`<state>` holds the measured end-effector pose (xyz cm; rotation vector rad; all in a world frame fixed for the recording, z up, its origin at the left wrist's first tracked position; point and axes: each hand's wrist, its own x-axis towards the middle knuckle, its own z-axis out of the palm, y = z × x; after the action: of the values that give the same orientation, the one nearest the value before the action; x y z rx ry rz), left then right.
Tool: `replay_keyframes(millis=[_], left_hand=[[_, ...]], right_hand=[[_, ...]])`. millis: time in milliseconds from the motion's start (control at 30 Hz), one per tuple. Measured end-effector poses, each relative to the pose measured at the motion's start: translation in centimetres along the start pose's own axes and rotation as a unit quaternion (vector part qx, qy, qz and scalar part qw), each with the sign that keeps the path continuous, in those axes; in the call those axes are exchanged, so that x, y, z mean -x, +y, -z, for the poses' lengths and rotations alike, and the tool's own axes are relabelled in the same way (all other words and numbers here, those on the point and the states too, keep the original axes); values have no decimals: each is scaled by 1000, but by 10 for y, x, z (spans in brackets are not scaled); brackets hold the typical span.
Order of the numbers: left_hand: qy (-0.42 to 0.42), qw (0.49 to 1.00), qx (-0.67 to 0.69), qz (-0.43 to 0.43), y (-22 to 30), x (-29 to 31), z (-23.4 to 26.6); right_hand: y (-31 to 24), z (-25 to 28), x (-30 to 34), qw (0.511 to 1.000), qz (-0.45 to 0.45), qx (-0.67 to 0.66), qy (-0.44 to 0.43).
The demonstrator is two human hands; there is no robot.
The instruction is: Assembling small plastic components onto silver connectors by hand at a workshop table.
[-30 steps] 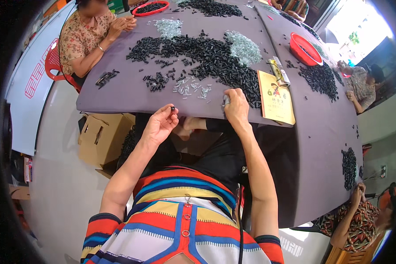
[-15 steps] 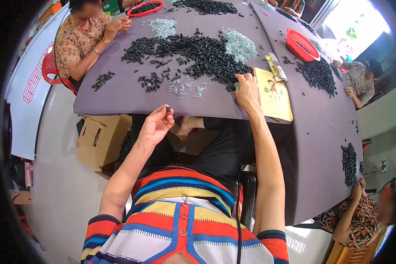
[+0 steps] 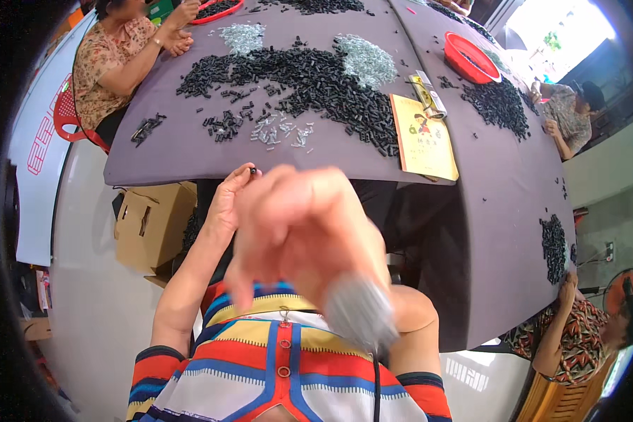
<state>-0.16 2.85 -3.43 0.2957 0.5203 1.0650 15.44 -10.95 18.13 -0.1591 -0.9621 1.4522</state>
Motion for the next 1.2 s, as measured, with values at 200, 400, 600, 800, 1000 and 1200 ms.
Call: replay_keyframes(millis=[200,400,600,800,1000,1200], left_hand=[[-27,1000,2,7,0,1,-7],[-35,999,10,3,2,0,-3],[-28,999,17,11,1,6,1],[-23,1000,11,11,-2,2,-3],[-23,1000,3,14,1,0,0],[-29,1000,-5,3,2,1,-2]], right_hand=[[-5,-33,23,988,44,-141,-48],[-5,-67,11,964,37,-262,-18],[-9,-66,6,978,13,-208,16],[11,-53,18,953,50,-291,-70],[30,-44,22,915,91,-362,-154],[36,-43,21,864,130,-413,-256]])
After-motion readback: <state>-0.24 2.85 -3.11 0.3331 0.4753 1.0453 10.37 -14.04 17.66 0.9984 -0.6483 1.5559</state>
